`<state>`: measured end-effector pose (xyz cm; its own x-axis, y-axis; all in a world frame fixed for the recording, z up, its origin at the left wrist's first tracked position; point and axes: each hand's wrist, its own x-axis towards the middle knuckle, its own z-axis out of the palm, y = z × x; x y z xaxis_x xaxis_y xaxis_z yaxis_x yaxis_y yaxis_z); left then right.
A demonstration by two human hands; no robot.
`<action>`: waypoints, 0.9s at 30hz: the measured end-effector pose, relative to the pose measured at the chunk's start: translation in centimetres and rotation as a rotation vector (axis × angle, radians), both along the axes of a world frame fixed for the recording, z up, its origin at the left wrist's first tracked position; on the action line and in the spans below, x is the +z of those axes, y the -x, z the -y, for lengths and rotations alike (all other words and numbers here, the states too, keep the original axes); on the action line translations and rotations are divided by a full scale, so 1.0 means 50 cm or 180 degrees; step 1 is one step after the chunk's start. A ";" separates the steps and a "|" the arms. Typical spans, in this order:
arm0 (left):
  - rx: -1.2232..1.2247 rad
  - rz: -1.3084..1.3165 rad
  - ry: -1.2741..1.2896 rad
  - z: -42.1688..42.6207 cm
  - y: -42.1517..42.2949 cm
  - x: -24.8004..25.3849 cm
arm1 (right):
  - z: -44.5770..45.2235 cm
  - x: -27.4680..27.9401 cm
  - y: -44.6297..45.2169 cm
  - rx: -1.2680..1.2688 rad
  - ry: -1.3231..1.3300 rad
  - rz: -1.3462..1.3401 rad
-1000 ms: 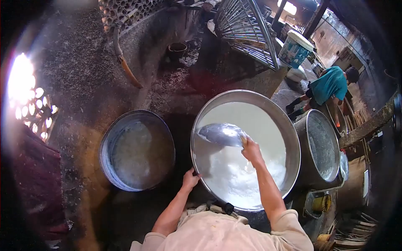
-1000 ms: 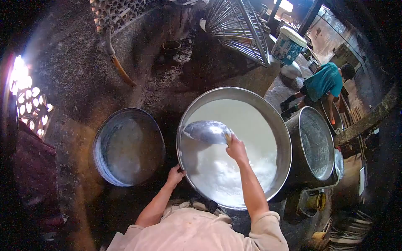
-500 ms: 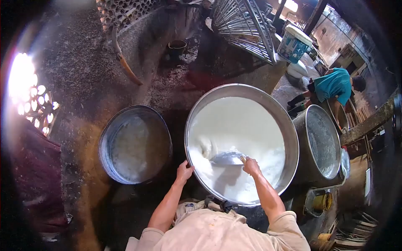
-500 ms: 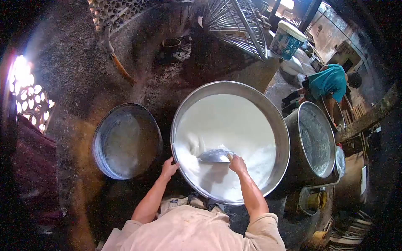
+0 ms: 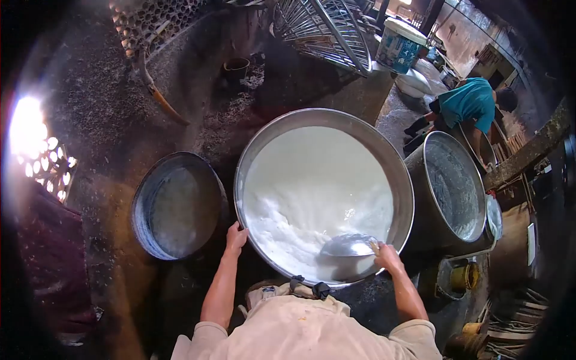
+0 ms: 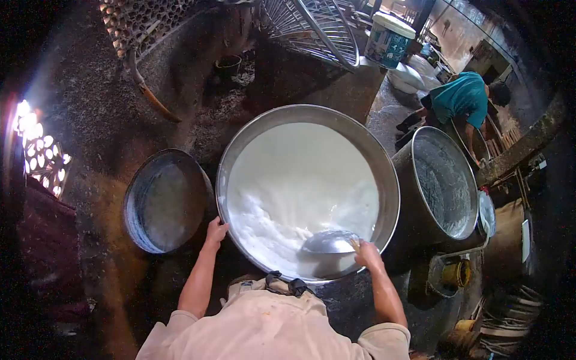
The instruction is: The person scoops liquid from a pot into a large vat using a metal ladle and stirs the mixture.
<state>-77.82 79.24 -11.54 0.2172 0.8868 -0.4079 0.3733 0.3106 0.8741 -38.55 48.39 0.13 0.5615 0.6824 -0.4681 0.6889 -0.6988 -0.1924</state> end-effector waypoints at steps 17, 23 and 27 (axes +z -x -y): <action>0.0365 -0.0526 -0.0420 0.032 -0.024 -0.001 | -0.107 -0.014 -0.234 -0.1064 -0.1244 0.0657; 0.0335 -0.0642 -0.0300 0.037 -0.028 0.027 | -0.126 -0.108 -0.165 -0.1168 -0.1135 -0.0414; 0.0212 -0.0472 -0.0250 0.011 -0.008 -0.032 | -0.134 -0.161 -0.079 -0.1162 -0.1153 -0.0855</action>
<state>-77.40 78.70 -13.15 0.0995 0.9276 -0.3601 0.4808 0.2720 0.8336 -34.60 55.11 -7.90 0.6844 0.6100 -0.3993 0.3096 -0.7390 -0.5984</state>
